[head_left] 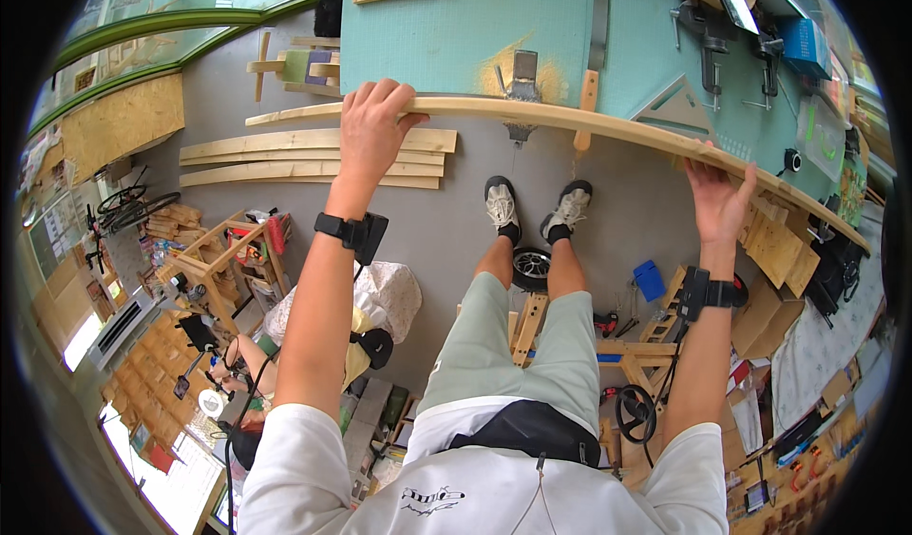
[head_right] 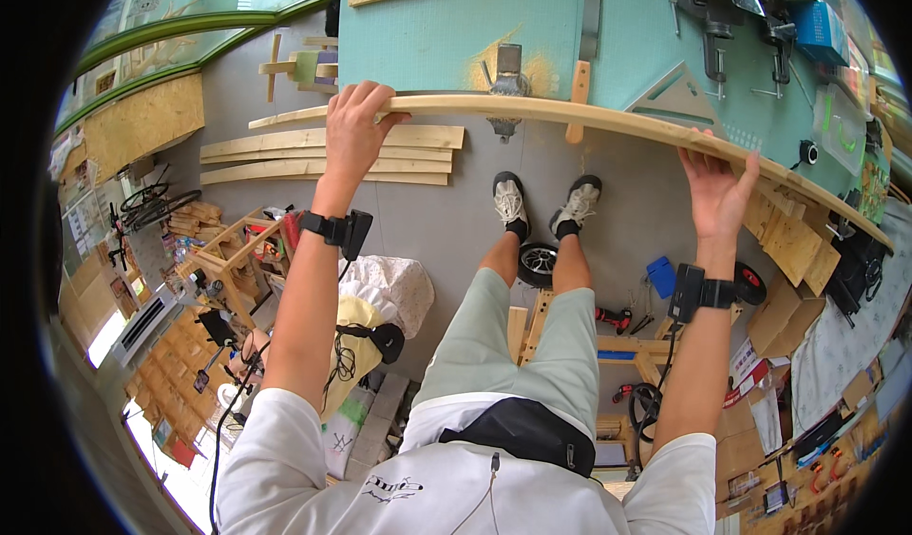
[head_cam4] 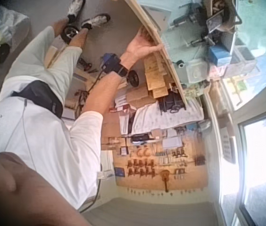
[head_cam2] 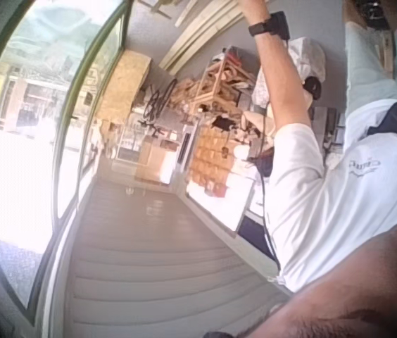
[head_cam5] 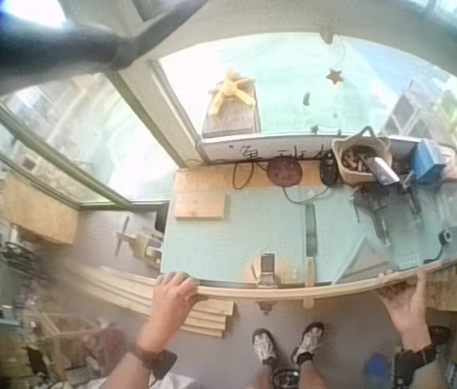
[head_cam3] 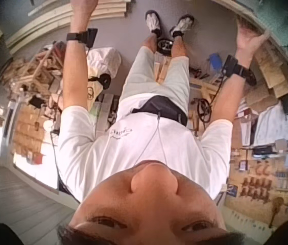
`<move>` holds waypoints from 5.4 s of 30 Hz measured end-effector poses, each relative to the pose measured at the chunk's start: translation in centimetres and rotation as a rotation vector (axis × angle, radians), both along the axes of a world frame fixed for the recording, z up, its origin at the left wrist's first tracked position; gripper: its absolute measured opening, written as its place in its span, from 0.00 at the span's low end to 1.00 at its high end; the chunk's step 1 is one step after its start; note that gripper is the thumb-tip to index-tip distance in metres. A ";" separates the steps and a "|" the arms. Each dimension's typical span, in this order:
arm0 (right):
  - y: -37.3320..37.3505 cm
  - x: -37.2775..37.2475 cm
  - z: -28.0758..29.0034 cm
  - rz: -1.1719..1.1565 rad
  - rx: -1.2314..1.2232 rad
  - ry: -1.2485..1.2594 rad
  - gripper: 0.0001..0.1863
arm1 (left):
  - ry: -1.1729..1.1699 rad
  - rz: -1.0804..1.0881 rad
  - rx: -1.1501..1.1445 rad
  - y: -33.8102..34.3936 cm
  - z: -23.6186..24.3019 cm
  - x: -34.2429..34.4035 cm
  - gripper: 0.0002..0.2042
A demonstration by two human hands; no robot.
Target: The person measures a curved wooden board using a tape measure and a pencil, marks it with a speed square, and uses a hand saw to cut a slot into the edge of the board. They then sand the cut area and the surface of the wood with a piece of sandpaper.
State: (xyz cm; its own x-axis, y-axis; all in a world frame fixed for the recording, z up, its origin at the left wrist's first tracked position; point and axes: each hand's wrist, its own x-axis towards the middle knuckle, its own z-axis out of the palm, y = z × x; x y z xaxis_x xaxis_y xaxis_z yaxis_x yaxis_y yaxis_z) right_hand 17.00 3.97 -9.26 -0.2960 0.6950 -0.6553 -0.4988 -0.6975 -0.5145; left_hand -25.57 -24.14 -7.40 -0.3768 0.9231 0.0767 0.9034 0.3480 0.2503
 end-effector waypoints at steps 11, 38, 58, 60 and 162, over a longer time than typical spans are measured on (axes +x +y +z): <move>-1.9 -2.4 -1.2 0.027 0.035 -0.012 0.43 | -0.045 -0.090 -0.081 0.0 -1.0 -1.4 0.10; -1.2 -0.4 -3.2 -0.001 0.070 -0.082 0.28 | -0.264 -0.177 -0.263 5.2 -0.3 3.0 0.10; -1.1 0.5 -3.7 -0.001 0.085 -0.072 0.27 | -0.243 -0.162 -0.285 5.5 -0.5 3.6 0.11; -1.5 -0.4 -4.1 0.003 0.057 -0.062 0.27 | -0.243 -0.130 -0.324 4.7 -0.7 3.0 0.12; -26.9 -12.4 -0.9 0.550 0.770 -0.877 0.27 | -1.094 0.019 0.225 11.1 -3.5 10.6 0.26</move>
